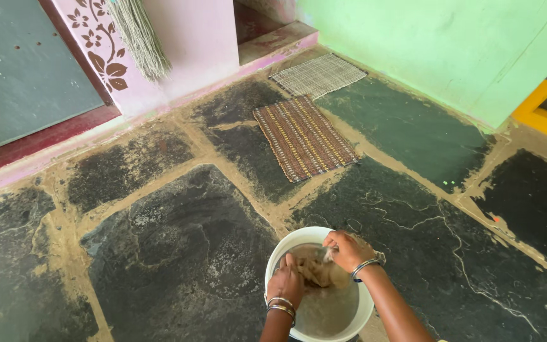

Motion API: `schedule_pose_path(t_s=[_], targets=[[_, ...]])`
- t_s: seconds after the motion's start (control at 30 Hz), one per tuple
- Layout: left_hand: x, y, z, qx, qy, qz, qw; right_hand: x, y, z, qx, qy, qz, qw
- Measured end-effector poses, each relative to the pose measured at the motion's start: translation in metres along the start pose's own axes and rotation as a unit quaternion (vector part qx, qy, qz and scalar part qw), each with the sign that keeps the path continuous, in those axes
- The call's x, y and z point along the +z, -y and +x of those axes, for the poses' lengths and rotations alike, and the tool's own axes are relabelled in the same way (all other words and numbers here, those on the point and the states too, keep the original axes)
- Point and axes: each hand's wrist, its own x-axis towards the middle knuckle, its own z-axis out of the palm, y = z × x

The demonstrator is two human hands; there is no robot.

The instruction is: The person mops the floor with a cloth, then rinses the cloth in a bucket of water and wrings it out before wiping a ledge near a window.

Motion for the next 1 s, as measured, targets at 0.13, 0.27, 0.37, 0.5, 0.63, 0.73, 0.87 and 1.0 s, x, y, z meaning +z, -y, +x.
schedule_pose_path(t_s=[0.13, 0.27, 0.37, 0.5, 0.63, 0.73, 0.87, 1.0], targets=[[0.005, 0.000, 0.006, 0.005, 0.013, 0.069, 0.997, 0.031, -0.029, 0.016, 0.079, 0.162, -0.127, 0.975], [0.019, 0.005, 0.009, 0.038, 0.042, 0.131, 0.990, 0.126, -0.046, 0.025, -0.047, 0.316, -0.313, 0.894], [0.028, 0.009, 0.013, 0.044, 0.092, 0.192, 0.976, 0.179, -0.057, 0.006, -0.033, 0.292, -0.371, 0.881], [0.019, 0.007, 0.008, 0.047, 0.061, 0.094, 0.993, 0.186, -0.068, 0.029, -0.076, 0.375, -0.384, 0.840], [0.005, 0.000, 0.007, 0.031, 0.039, 0.040, 0.998, 0.115, -0.063, 0.046, -0.039, 0.310, -0.274, 0.910], [0.002, -0.004, 0.004, 0.027, 0.069, 0.085, 0.994, 0.027, -0.025, 0.030, -0.012, 0.159, -0.124, 0.979], [-0.006, -0.008, 0.003, 0.018, 0.084, 0.085, 0.993, -0.083, 0.059, -0.001, -0.011, 0.071, -0.039, 0.997], [-0.010, -0.012, 0.002, 0.013, 0.079, 0.075, 0.994, -0.132, 0.106, -0.022, -0.003, -0.012, -0.032, 0.999]])
